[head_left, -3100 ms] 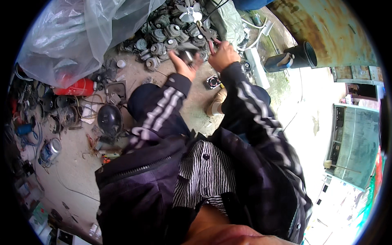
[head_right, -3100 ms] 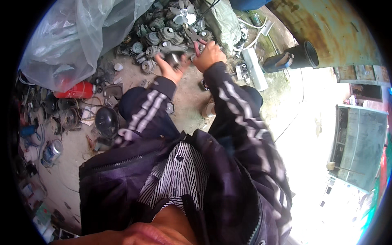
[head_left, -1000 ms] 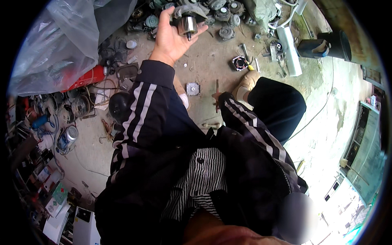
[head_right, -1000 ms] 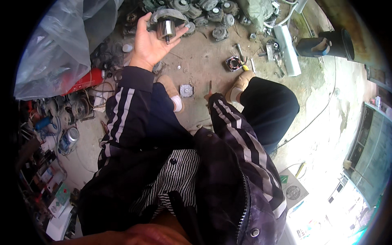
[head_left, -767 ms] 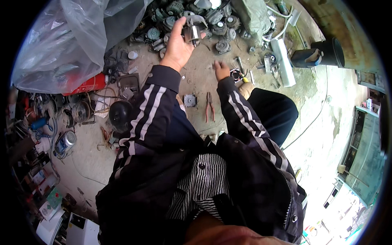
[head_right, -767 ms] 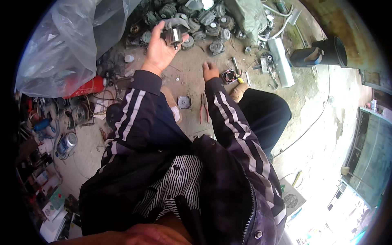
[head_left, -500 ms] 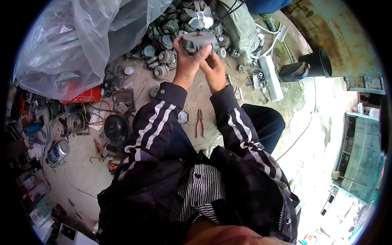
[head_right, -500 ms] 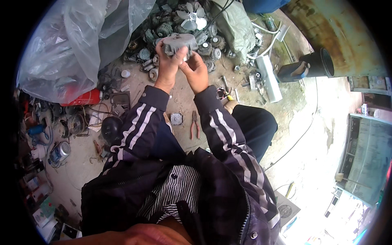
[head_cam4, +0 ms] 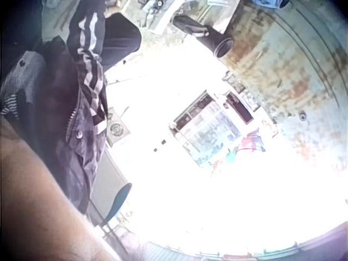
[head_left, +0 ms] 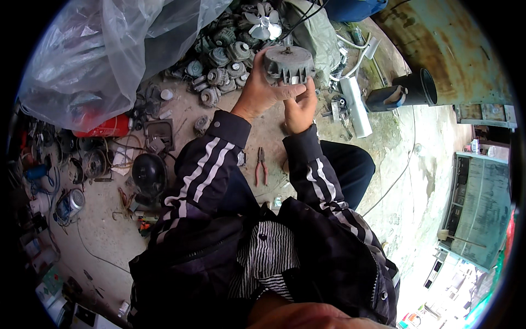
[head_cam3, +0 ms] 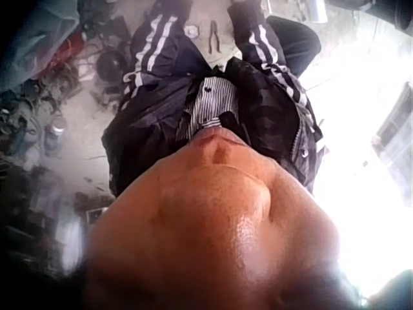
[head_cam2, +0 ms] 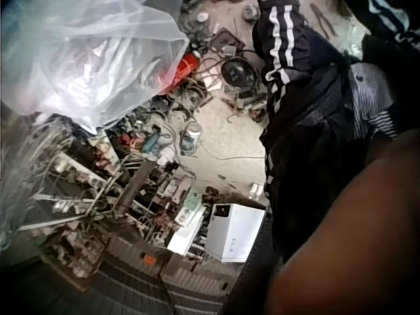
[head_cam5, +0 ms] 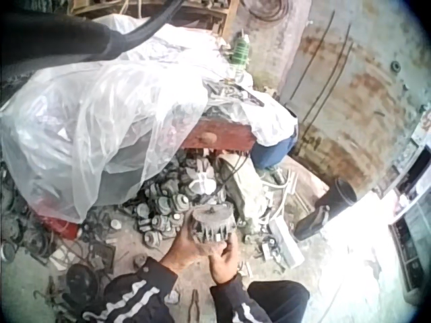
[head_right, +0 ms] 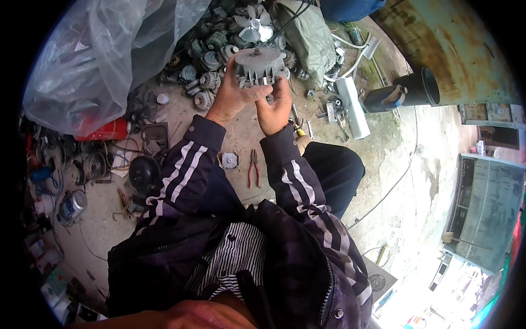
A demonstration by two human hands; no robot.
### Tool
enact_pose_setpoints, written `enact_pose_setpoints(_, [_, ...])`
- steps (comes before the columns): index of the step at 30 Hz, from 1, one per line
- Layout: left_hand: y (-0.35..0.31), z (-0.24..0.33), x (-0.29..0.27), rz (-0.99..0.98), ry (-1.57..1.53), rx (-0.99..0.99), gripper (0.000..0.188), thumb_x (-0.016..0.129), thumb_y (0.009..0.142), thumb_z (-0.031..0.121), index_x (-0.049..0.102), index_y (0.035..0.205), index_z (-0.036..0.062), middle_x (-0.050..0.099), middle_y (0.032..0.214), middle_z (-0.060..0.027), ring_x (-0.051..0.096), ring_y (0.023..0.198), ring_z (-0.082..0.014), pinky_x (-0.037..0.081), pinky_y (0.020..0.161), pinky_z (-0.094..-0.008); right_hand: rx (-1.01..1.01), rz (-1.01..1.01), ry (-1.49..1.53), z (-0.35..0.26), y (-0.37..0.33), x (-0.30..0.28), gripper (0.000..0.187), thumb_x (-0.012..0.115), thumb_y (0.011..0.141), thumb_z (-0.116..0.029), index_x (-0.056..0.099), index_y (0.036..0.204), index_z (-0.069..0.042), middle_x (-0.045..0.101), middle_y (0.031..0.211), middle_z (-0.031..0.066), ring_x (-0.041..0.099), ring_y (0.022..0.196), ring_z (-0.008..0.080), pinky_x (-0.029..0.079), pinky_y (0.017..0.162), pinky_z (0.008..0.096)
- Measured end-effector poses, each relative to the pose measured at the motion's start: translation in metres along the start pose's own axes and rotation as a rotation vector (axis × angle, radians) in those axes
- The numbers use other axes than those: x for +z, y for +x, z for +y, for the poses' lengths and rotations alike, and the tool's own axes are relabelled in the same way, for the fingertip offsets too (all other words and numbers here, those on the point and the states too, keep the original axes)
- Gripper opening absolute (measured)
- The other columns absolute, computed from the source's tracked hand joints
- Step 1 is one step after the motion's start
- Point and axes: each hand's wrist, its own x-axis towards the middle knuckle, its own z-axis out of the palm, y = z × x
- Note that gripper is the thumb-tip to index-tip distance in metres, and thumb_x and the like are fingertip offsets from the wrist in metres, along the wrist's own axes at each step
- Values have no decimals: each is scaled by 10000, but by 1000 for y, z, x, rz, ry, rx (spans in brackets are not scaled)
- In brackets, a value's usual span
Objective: The person sits on the floor and disassembles various metal parts, likely from motors or appliances. They use pliers and a wrench to remove components, separating them and placing them on the floor.
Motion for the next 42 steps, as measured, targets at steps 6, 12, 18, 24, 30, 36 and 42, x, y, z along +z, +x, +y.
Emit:
enact_pose_setpoints(6, [3,9,4,55,-183,-38,646,818,691,167,491,1222,1,595,1071,-57,579,993,-154,469,893,-296,-69,38,-222,-10,0,11,399,729,792,-133,499,1090,-2,585,935,48,567,870,110,455,781,261])
enact_pose_setpoints(12, [5,13,10,143,-247,-27,409,764,747,266,646,1041,7,624,896,-10,576,846,-102,469,761,-253,-143,124,-485,-17,2,21,478,765,722,-178,547,1110,-4,618,929,99,597,844,191,463,805,313])
enact_pose_setpoints(18, [2,8,7,239,-300,-121,367,728,776,311,636,1016,49,603,936,5,539,838,-92,433,777,-261,-331,144,-824,-28,1,31,403,748,687,-119,604,1045,-2,636,899,106,611,808,219,470,762,310])
enact_pose_setpoints(24, [-2,-3,2,258,-392,-243,287,739,768,300,643,916,74,588,807,37,525,715,-72,423,661,-239,72,86,-390,-19,-5,25,409,763,759,-240,596,1048,-5,632,845,33,582,752,111,440,780,263])
enact_pose_setpoints(30, [-6,3,-1,304,-321,-199,210,725,794,255,644,875,79,600,744,31,545,621,-75,454,587,-242,288,-148,93,-13,5,11,232,696,863,-171,620,1009,-7,636,892,21,580,826,71,445,724,206])
enact_pose_setpoints(36, [9,24,-29,239,73,-68,454,781,749,178,550,1112,33,633,939,-33,620,698,-124,504,617,-233,871,-442,-8,55,-13,-58,572,493,945,-474,462,1351,-72,582,1279,82,538,1165,182,364,1014,395])
enact_pose_setpoints(42, [-17,42,-29,261,719,304,611,799,708,153,492,1225,46,567,1148,-113,550,1091,-185,475,871,-354,1214,-434,-1107,247,-175,-155,615,556,832,-603,569,1170,-90,625,1136,95,589,1052,227,434,863,421])
